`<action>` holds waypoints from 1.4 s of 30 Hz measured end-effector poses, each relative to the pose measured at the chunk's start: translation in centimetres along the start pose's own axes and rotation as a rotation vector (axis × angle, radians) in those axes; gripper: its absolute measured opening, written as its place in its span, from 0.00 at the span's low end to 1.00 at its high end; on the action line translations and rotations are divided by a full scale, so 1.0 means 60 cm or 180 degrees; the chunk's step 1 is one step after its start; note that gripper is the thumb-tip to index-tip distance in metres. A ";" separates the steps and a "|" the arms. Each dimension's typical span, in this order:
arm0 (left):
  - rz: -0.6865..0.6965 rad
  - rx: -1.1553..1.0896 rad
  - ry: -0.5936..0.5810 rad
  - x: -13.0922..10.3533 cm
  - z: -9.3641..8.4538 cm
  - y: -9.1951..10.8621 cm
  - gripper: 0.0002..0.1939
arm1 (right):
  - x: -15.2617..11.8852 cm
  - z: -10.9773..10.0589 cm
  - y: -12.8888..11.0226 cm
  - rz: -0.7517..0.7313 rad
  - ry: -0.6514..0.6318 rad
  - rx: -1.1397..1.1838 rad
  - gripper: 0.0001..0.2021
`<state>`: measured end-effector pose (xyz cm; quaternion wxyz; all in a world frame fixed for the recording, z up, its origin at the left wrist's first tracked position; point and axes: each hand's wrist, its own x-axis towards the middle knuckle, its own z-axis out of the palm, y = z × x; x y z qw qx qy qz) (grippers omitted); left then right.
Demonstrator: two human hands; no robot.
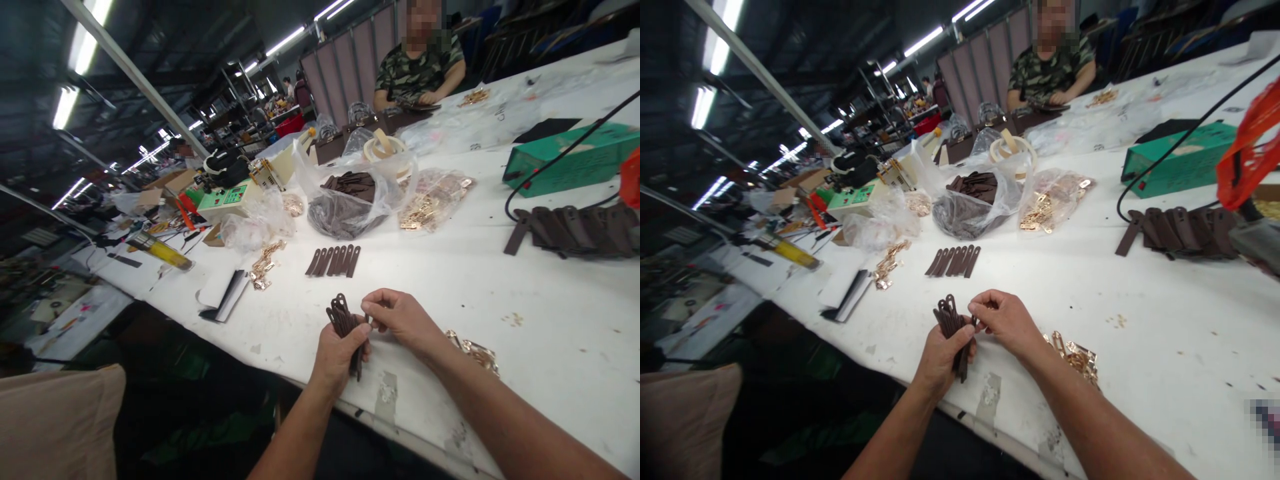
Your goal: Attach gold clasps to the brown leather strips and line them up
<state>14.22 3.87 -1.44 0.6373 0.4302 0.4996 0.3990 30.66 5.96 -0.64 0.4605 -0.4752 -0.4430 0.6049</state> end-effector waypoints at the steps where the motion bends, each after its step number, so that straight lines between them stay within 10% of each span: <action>1: -0.0025 0.0020 0.0006 0.000 -0.001 0.000 0.15 | 0.000 0.000 0.000 0.0035 0.0015 -0.0002 0.14; 8: -0.0090 -0.0316 0.0360 0.009 -0.005 0.006 0.12 | 0.002 -0.006 -0.006 -0.0001 0.0180 0.0618 0.30; 18: -0.0115 -0.0480 0.0434 0.014 -0.016 0.010 0.13 | -0.010 -0.005 -0.024 -0.0459 0.0264 -0.0712 0.20; 28: -0.0177 -0.0550 0.0219 0.013 -0.022 0.004 0.13 | -0.003 0.014 0.000 -0.0192 0.0252 0.0142 0.20; 42: -0.0181 -0.0546 0.0298 0.012 -0.018 0.005 0.14 | 0.000 0.004 -0.001 -0.0440 0.0293 -0.0616 0.20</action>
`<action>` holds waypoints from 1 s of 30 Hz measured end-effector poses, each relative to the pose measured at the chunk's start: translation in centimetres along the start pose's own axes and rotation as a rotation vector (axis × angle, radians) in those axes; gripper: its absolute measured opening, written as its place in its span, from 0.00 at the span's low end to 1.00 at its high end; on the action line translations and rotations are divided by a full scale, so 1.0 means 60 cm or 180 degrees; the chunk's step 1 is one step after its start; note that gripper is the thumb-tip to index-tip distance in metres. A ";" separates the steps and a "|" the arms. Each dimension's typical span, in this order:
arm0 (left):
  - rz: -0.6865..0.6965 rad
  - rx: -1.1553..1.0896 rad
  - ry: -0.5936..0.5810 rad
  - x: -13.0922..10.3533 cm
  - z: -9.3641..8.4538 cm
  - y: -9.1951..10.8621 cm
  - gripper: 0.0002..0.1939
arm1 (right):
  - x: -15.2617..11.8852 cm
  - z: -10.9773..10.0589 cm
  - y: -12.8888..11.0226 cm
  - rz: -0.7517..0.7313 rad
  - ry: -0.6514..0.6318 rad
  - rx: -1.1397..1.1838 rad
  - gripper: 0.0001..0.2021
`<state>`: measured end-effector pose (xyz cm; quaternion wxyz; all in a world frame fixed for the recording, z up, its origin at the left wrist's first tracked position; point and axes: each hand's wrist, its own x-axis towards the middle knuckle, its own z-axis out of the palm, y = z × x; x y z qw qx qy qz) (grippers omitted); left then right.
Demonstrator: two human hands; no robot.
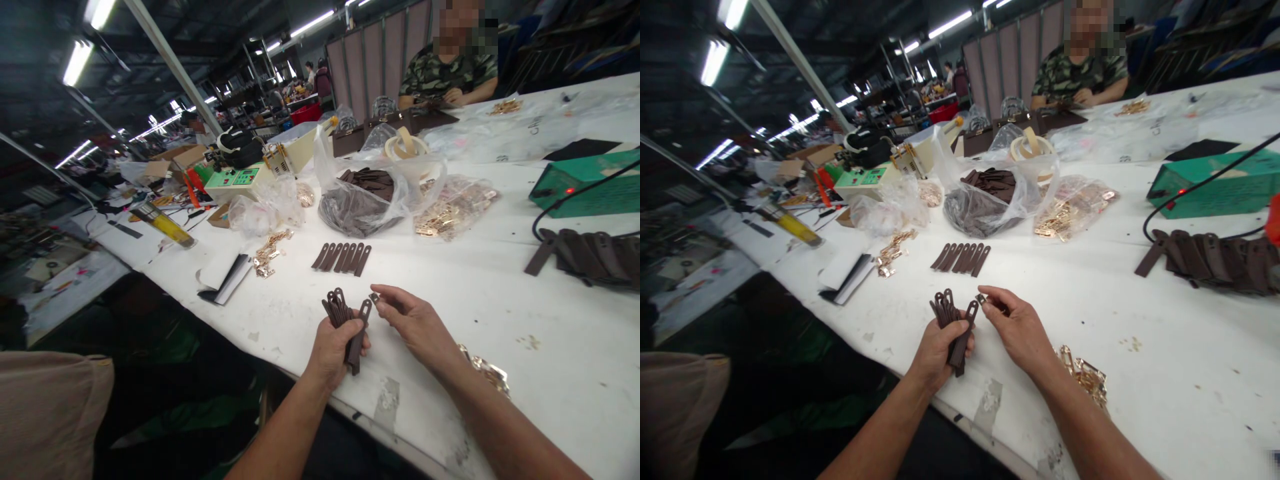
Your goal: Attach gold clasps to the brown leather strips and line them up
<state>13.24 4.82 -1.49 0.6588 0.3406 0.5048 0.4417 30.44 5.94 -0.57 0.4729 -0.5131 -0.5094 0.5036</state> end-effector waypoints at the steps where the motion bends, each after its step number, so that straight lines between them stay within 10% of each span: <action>1: -0.0019 0.0003 0.0018 -0.001 0.000 0.000 0.14 | 0.001 -0.003 0.001 -0.0052 0.0027 0.0003 0.20; 15: 0.0031 0.0092 -0.0100 -0.002 0.003 0.000 0.15 | -0.004 -0.022 -0.016 -0.0380 -0.0598 -0.0627 0.07; 30: 0.0120 0.0468 -0.0103 -0.004 0.005 -0.003 0.15 | -0.005 -0.005 -0.008 -0.0691 0.0023 -0.0869 0.07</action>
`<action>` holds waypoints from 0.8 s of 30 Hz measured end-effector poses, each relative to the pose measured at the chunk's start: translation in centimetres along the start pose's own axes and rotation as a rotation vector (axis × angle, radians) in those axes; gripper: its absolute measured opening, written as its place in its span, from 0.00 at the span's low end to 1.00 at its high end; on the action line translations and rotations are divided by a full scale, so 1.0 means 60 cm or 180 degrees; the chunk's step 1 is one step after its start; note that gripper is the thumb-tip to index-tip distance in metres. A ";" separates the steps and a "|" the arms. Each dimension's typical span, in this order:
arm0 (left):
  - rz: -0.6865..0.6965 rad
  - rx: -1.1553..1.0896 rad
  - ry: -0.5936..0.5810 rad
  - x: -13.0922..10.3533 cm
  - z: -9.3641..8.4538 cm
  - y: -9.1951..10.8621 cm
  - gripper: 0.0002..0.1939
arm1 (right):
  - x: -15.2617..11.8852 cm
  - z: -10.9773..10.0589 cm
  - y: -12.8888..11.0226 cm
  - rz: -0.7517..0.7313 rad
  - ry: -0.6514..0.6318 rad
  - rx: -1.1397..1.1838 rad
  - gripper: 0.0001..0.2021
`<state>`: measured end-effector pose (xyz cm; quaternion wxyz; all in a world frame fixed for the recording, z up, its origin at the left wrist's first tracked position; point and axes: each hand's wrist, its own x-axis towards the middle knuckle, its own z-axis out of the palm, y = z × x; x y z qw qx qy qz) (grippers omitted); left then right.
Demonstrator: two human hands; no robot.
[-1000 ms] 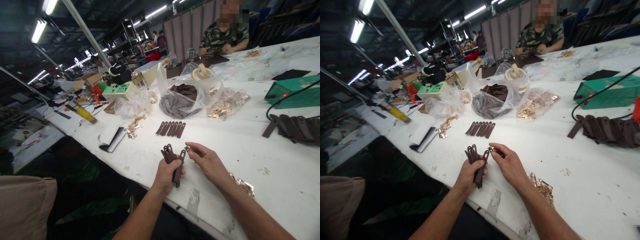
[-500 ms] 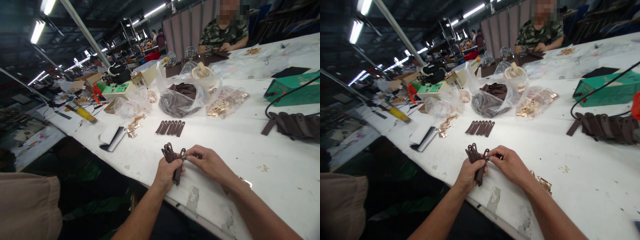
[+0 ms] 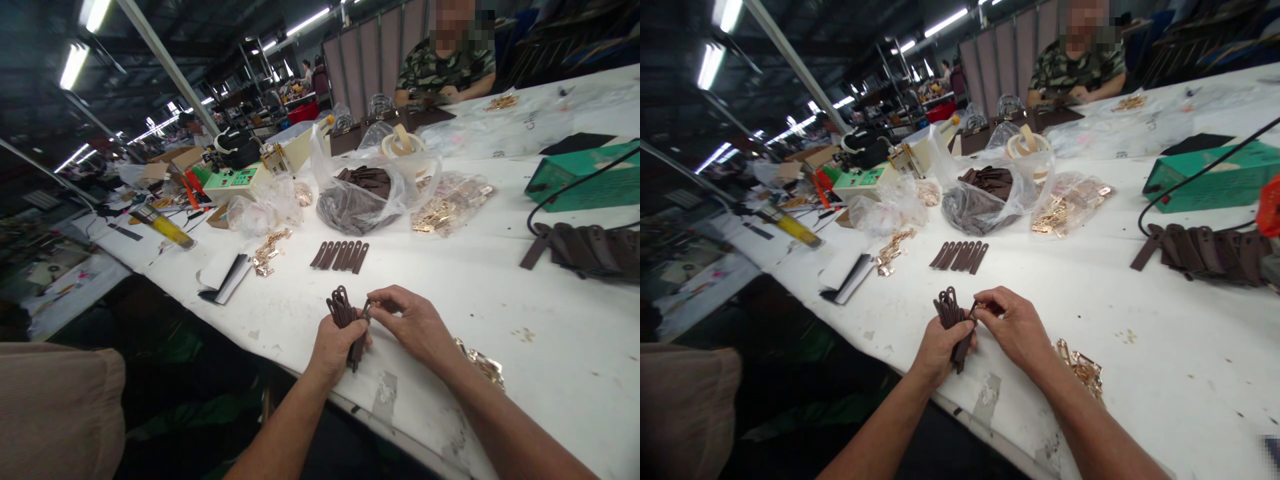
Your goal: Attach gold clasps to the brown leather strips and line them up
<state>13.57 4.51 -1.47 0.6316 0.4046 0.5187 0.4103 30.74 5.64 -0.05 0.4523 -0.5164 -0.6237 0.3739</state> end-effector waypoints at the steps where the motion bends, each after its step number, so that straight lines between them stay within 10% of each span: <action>1: -0.0004 0.0016 -0.0013 0.000 0.000 0.000 0.15 | 0.000 -0.001 -0.001 0.0015 -0.0037 0.0047 0.07; 12: -0.0038 -0.0072 -0.0077 -0.002 -0.004 0.001 0.18 | 0.001 0.004 0.011 -0.0207 -0.0136 0.0140 0.08; 24: 0.0047 0.0067 -0.0177 0.000 -0.010 -0.005 0.15 | 0.004 -0.001 0.008 0.0809 -0.0459 0.0666 0.13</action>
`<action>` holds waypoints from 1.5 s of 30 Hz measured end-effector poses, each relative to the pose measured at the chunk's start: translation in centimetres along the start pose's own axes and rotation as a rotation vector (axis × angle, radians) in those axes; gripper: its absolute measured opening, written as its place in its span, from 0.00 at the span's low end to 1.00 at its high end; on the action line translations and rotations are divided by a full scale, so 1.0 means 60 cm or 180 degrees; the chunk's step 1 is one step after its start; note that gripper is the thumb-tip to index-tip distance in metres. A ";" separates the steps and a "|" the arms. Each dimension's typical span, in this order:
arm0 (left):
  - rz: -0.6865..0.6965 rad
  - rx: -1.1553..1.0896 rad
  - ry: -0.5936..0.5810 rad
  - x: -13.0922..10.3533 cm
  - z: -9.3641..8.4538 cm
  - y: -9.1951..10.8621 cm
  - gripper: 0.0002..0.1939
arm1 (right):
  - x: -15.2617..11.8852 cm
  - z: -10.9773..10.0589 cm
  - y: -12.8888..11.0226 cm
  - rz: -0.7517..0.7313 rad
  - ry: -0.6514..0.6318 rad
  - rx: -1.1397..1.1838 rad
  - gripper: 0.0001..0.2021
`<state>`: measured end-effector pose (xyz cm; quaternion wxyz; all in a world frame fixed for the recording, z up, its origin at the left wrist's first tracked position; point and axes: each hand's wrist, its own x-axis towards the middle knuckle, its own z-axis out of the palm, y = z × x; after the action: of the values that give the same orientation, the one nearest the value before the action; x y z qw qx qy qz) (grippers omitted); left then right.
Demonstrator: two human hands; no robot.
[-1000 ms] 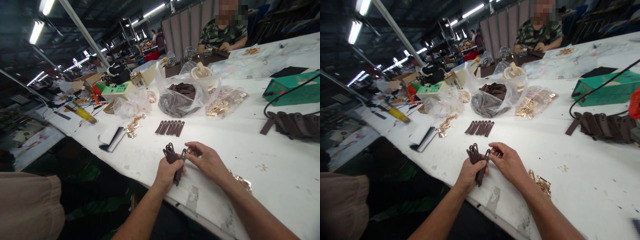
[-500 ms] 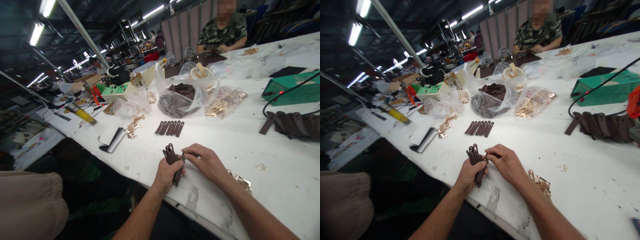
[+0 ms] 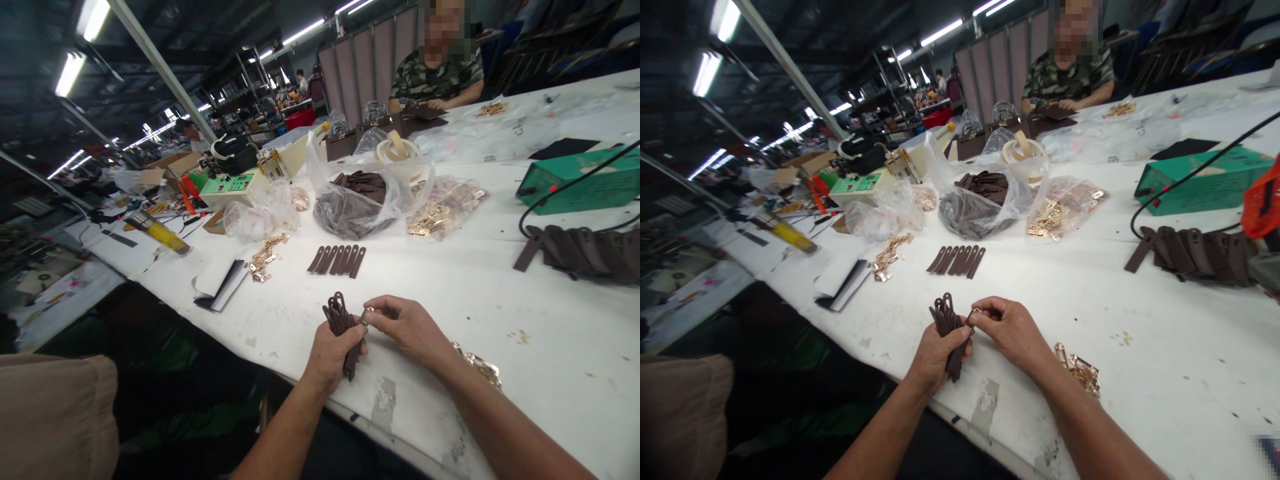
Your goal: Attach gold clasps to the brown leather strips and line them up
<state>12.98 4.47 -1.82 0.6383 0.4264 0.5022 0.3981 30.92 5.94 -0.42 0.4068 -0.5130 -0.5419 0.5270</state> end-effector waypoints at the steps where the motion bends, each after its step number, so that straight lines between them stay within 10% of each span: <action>1: 0.0015 0.0017 0.0004 0.000 0.000 0.000 0.15 | 0.000 -0.001 0.000 0.0049 -0.0072 0.0103 0.13; 27: 0.0137 0.0252 0.0143 -0.004 0.010 0.003 0.14 | -0.002 0.001 -0.007 0.0025 -0.0067 0.0110 0.11; 38: -0.0541 -0.0401 -0.0667 0.015 -0.027 0.023 0.18 | -0.002 -0.009 -0.007 -0.0102 -0.0840 0.1285 0.13; 45: -0.0484 -0.0902 -0.0767 0.017 -0.026 0.029 0.10 | 0.003 0.003 -0.002 -0.0067 -0.0610 0.1230 0.15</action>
<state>11.50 6.22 -0.71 0.7757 0.3377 0.3918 0.3615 30.69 6.10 -0.33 0.4496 -0.3673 -0.4723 0.6632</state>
